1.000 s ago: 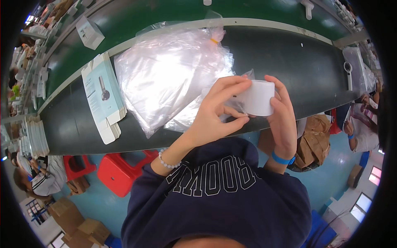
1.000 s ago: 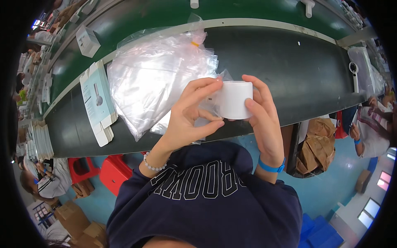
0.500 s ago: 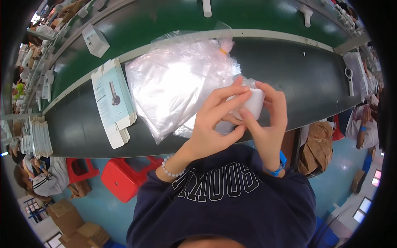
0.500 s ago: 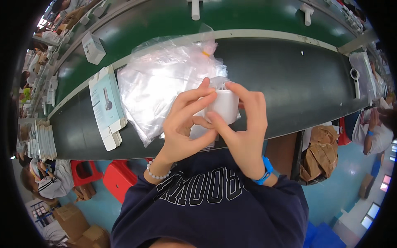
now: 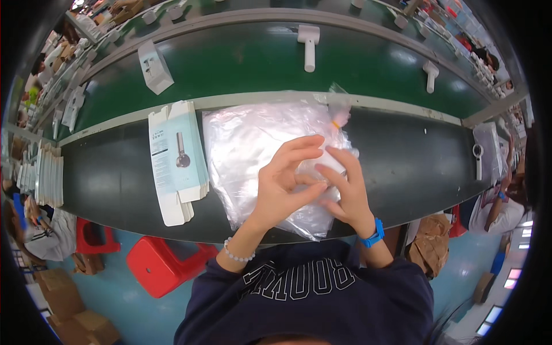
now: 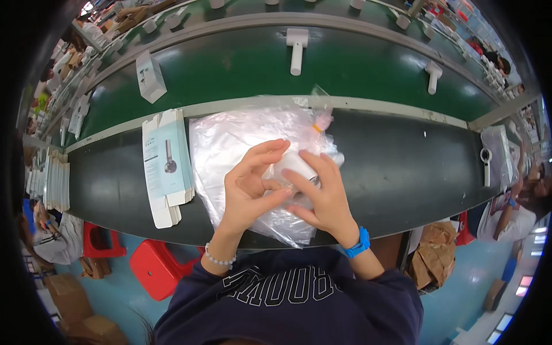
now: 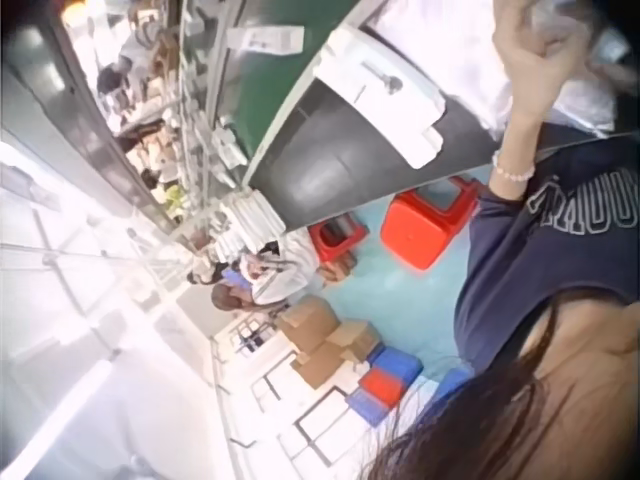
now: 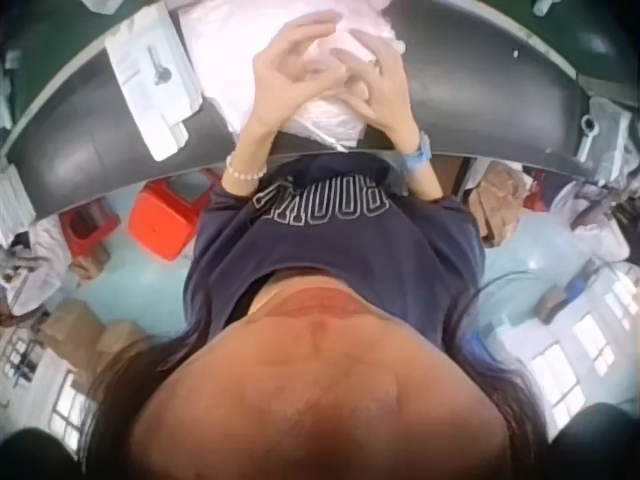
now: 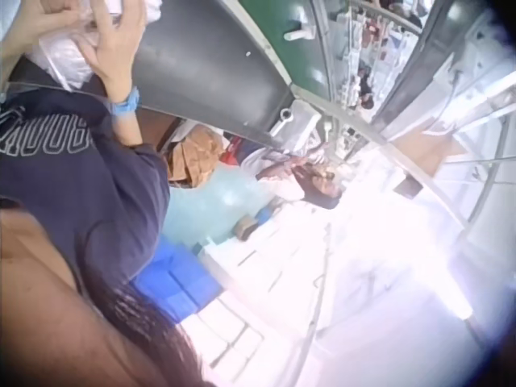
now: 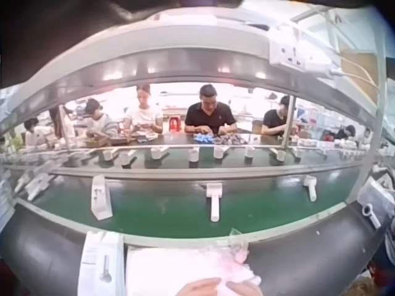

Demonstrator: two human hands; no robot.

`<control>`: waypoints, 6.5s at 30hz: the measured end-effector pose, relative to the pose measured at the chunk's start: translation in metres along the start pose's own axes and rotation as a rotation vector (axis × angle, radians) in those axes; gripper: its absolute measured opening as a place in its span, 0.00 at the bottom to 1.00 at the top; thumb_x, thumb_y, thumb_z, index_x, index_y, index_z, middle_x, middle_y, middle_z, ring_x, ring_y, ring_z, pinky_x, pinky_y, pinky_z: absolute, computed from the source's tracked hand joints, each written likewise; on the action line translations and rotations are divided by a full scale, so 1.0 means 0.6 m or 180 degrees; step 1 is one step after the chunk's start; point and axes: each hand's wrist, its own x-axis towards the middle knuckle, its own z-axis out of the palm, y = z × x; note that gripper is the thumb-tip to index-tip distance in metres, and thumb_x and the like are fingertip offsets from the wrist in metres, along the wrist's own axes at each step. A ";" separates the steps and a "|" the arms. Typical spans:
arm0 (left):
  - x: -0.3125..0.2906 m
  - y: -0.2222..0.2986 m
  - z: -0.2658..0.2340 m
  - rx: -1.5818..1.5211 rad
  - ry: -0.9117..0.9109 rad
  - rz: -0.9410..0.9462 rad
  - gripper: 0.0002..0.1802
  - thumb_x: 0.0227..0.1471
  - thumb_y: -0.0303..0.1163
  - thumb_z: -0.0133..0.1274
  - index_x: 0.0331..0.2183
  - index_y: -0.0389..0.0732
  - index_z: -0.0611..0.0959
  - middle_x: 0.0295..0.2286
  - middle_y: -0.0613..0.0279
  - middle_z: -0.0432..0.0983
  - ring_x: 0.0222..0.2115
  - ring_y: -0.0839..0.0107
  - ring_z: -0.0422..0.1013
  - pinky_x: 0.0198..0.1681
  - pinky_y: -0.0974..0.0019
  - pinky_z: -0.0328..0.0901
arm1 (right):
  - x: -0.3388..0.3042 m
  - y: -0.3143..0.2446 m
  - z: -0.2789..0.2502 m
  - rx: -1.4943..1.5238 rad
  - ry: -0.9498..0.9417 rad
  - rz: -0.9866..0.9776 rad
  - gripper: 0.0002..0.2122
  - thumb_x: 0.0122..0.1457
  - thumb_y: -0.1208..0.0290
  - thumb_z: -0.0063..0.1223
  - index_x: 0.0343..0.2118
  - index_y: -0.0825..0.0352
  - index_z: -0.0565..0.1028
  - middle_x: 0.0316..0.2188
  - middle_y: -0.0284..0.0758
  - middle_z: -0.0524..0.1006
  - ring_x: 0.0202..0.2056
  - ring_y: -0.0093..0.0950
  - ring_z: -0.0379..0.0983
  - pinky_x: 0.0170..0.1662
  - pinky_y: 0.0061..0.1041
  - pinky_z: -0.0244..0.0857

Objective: Packaging small portable fans into plastic bags and then into boxes on an assembly line.

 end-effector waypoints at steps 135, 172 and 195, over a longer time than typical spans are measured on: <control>-0.095 -0.061 0.048 0.3061 0.0939 -0.0020 0.12 0.45 0.18 0.57 0.36 0.35 0.80 0.29 0.53 0.78 0.28 0.64 0.77 0.31 0.68 0.71 | -0.024 -0.045 -0.038 0.2006 0.0672 -0.0601 0.33 0.32 0.65 0.75 0.41 0.64 0.66 0.36 0.44 0.77 0.36 0.39 0.75 0.39 0.33 0.68; -0.086 -0.059 0.022 0.3312 0.1334 -0.0838 0.12 0.48 0.27 0.57 0.39 0.41 0.80 0.21 0.61 0.75 0.15 0.71 0.65 0.20 0.68 0.61 | -0.086 -0.032 0.006 0.2154 0.0560 -0.0383 0.29 0.37 0.62 0.70 0.39 0.67 0.63 0.33 0.45 0.74 0.33 0.35 0.71 0.35 0.32 0.65; -0.103 -0.023 0.058 0.1885 -0.0338 -0.0364 0.25 0.41 0.27 0.57 0.46 0.40 0.73 0.40 0.56 0.74 0.41 0.59 0.70 0.46 0.61 0.64 | -0.140 0.015 -0.014 0.3083 0.0449 0.1643 0.31 0.33 0.60 0.66 0.40 0.70 0.66 0.34 0.34 0.69 0.35 0.23 0.67 0.40 0.21 0.62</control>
